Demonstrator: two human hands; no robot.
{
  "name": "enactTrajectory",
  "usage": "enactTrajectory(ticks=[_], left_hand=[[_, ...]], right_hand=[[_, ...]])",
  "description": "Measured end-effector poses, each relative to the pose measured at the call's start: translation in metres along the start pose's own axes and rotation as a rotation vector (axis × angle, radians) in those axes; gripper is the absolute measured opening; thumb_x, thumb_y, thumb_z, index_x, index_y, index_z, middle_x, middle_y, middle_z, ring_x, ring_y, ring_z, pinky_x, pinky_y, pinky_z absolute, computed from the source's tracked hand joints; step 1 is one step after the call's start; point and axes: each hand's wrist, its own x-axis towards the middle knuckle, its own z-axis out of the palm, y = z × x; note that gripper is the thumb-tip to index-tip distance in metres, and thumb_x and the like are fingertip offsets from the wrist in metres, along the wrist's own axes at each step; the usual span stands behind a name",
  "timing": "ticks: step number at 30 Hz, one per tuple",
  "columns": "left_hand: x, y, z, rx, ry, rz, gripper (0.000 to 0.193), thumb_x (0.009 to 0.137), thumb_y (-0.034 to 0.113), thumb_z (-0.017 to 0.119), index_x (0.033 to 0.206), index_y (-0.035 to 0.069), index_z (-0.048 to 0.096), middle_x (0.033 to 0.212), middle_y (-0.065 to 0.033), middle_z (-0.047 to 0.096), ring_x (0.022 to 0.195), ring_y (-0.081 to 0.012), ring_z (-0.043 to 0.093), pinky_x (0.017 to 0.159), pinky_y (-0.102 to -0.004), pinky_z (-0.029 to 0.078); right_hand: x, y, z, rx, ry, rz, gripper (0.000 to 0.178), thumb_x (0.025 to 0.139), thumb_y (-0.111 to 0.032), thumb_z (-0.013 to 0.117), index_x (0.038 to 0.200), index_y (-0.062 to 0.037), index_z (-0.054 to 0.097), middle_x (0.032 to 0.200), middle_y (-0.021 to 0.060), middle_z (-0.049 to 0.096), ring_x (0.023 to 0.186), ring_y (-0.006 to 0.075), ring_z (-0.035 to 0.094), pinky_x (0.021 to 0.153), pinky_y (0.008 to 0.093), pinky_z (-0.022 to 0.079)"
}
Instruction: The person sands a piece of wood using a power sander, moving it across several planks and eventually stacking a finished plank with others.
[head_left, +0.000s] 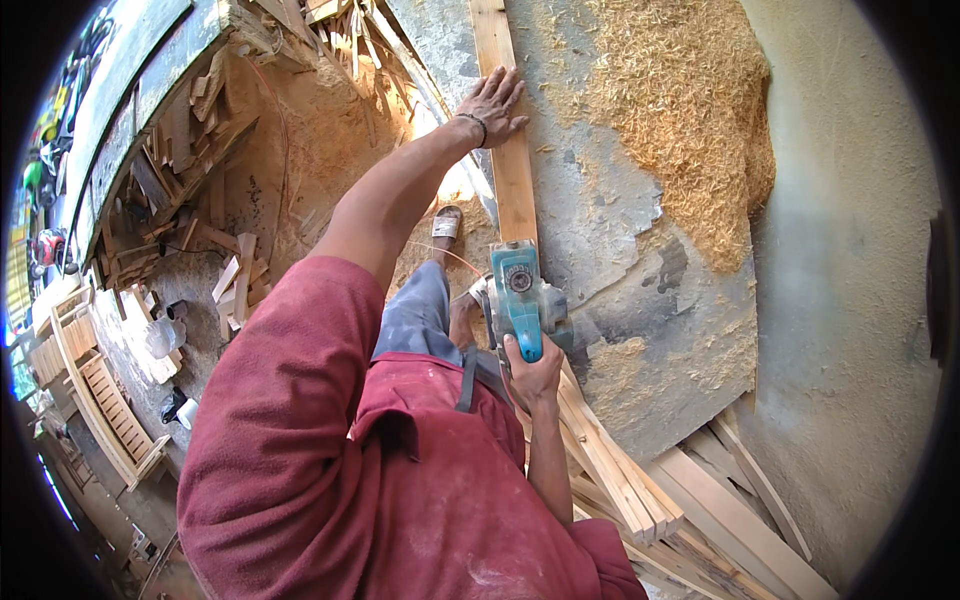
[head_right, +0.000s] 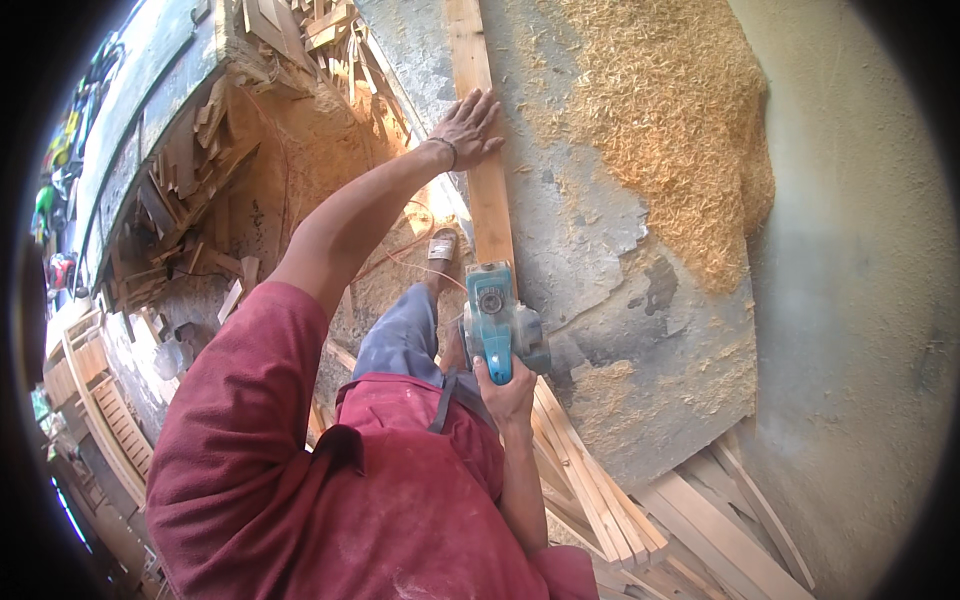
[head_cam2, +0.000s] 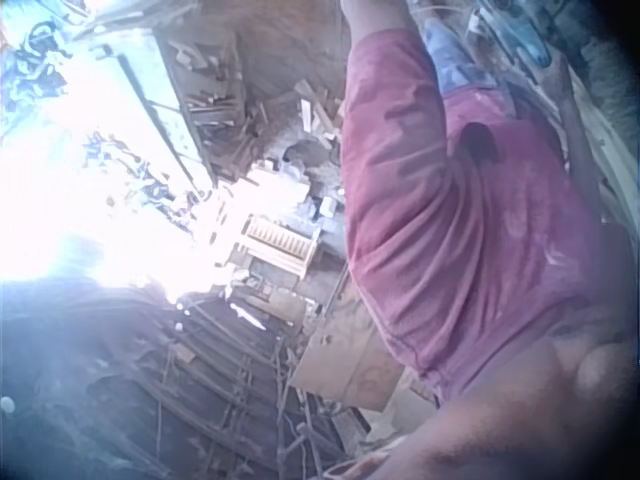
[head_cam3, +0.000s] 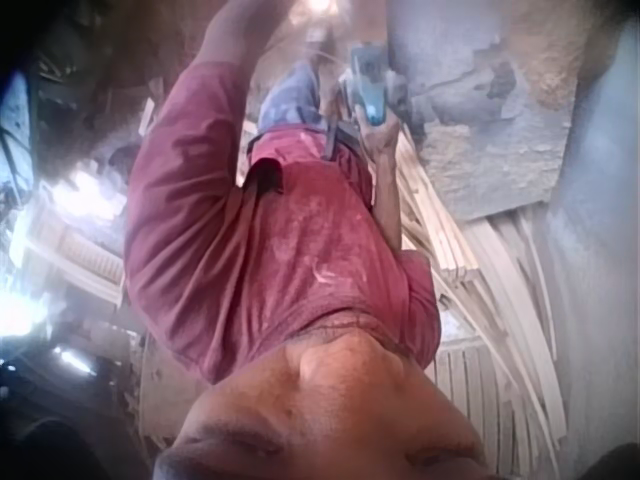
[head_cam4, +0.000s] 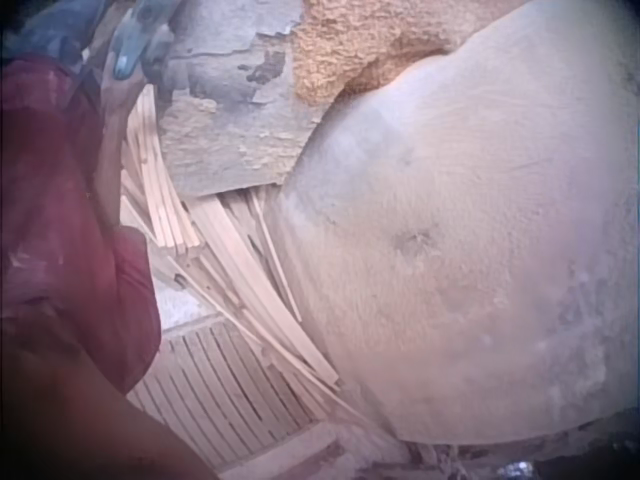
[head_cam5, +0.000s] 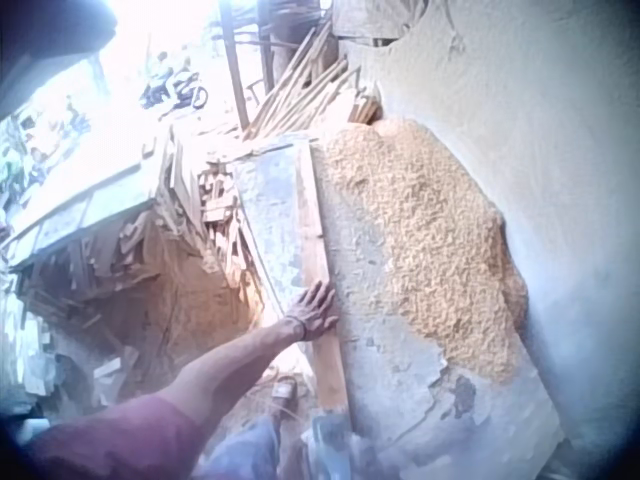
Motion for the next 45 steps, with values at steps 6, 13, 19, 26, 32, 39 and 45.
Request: enactTrajectory(ticks=[6,13,19,26,32,39,45], left_hand=[[-0.002,0.002,-0.008,-0.024,-0.011,0.010,0.072,0.102,0.052,0.029,0.157,0.007,0.016,0.165,-0.0125,0.005,0.152,-0.0292,0.003,0.124,-0.0426,0.009],[0.004,-0.009,-0.017,-0.067,-0.029,0.079,0.068,0.103,0.048,0.029,0.155,0.006,0.020,0.163,-0.0143,0.013,0.151,-0.0308,0.011,0.124,-0.0400,0.013],[0.020,-0.020,-0.023,-0.036,-0.061,0.188,0.065,0.104,0.044,0.026,0.155,0.004,0.019,0.161,-0.0146,0.021,0.149,-0.0297,0.020,0.124,-0.0362,0.017],[0.032,-0.024,-0.058,-0.089,-0.158,0.192,0.065,0.104,0.043,0.020,0.156,0.004,0.013,0.136,-0.0216,0.056,0.116,-0.0305,0.059,0.107,-0.0419,0.033],[0.041,-0.032,-0.087,-0.073,-0.302,0.231,0.064,0.104,0.043,0.018,0.157,0.006,0.010,0.083,-0.0150,0.072,0.091,-0.0299,0.066,0.104,-0.0430,0.032],[0.055,-0.025,-0.108,-0.065,-0.442,0.217,0.065,0.103,0.047,0.017,0.157,0.011,0.012,0.126,-0.0209,0.063,0.118,-0.0298,0.059,0.112,-0.0438,0.026],[0.072,-0.032,-0.114,-0.141,-0.490,0.216,0.066,0.103,0.050,0.018,0.157,0.013,0.018,0.144,-0.0166,0.050,0.136,-0.0324,0.045,0.119,-0.0473,0.019]], right_hand=[[0.018,-0.014,0.003,0.020,0.012,0.004,0.033,0.084,-0.025,0.074,0.078,0.0057,0.063,0.058,0.0129,0.058,0.052,0.0186,0.055,0.053,0.0377,0.044],[0.055,-0.043,0.011,-0.004,0.035,-0.007,0.034,0.085,-0.027,0.073,0.077,0.0056,0.065,0.060,0.0138,0.062,0.053,0.0212,0.061,0.054,0.0384,0.047],[0.080,-0.061,0.014,-0.032,0.022,-0.010,0.035,0.085,-0.029,0.073,0.076,0.0042,0.065,0.059,0.0134,0.062,0.053,0.0224,0.063,0.054,0.0385,0.047],[0.109,-0.087,0.024,0.012,0.018,0.010,0.038,0.085,-0.032,0.072,0.078,0.0050,0.066,0.061,0.0154,0.064,0.056,0.0263,0.066,0.055,0.0394,0.049],[0.141,-0.098,0.041,0.063,0.070,-0.058,0.037,0.088,-0.030,0.071,0.071,0.0021,0.062,0.054,0.0081,0.053,0.051,0.0153,0.049,0.053,0.0373,0.042],[0.169,-0.120,0.041,-0.003,0.030,-0.002,0.043,0.083,-0.037,0.072,0.082,0.0059,0.069,0.068,0.0202,0.068,0.066,0.0305,0.070,0.063,0.0408,0.052],[0.193,-0.135,0.045,0.000,0.034,-0.007,0.043,0.083,-0.037,0.071,0.086,0.0058,0.070,0.072,0.0219,0.069,0.072,0.0347,0.072,0.066,0.0415,0.053]])
